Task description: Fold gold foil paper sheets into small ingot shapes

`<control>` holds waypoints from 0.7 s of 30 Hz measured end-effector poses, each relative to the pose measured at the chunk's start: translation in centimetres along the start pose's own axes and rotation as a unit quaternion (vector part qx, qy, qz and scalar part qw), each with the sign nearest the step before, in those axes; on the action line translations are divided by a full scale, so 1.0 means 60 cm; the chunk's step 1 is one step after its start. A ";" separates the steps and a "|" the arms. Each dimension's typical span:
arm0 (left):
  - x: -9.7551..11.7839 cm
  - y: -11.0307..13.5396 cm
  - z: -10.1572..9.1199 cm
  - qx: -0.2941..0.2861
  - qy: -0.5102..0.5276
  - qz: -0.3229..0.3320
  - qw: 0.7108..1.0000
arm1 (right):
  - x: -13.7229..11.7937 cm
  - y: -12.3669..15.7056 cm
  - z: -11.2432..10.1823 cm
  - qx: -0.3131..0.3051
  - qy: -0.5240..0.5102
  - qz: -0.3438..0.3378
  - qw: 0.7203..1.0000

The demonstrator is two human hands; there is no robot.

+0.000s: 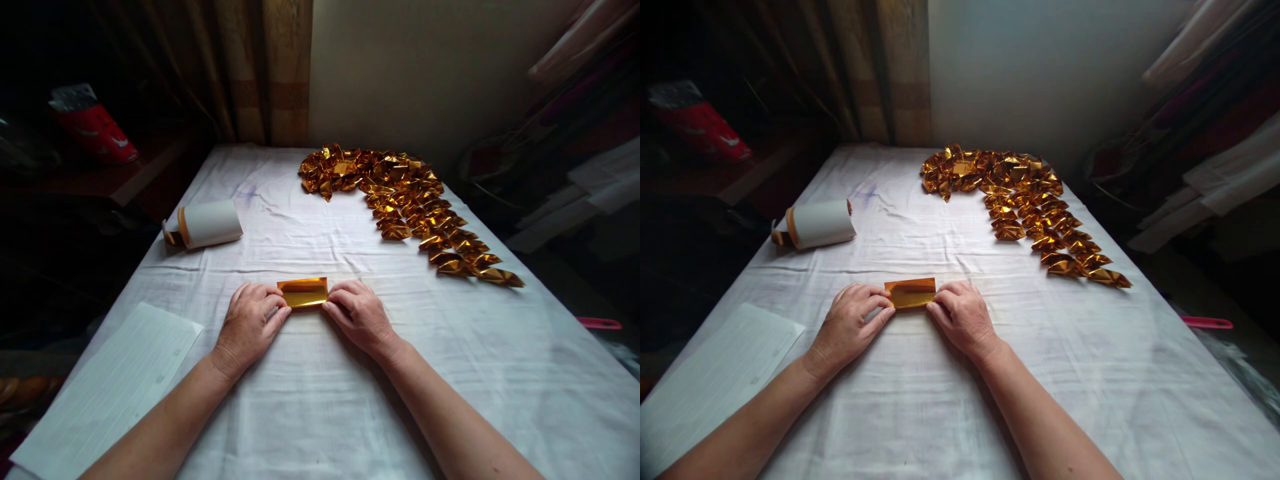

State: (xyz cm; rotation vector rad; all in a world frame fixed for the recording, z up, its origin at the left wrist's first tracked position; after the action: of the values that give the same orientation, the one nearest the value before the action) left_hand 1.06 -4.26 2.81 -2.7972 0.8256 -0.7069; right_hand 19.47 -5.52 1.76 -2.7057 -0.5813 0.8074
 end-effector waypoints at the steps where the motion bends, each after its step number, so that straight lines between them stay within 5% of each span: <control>1: -0.003 0.000 -0.001 0.002 -0.001 -0.006 1.000 | 0.003 -0.001 0.000 0.003 0.000 0.012 1.000; 21: -0.014 -0.009 -0.002 0.019 -0.011 -0.055 0.998 | 0.004 -0.010 0.009 0.010 0.068 0.068 0.995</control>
State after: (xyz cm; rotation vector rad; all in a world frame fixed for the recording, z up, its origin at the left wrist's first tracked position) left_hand 0.61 -3.34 2.70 -2.8282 0.6528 -0.6987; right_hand 19.19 -4.81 1.43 -2.7790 -0.3595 0.6500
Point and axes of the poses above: each hand's wrist, its own y-axis away from the middle knuckle, its own z-axis out of the palm, x = y × z, the point moved 8 cm from there along -y, towards the middle knuckle, and after that the axes turned 3 degrees about -x, right-handed, at the moved point
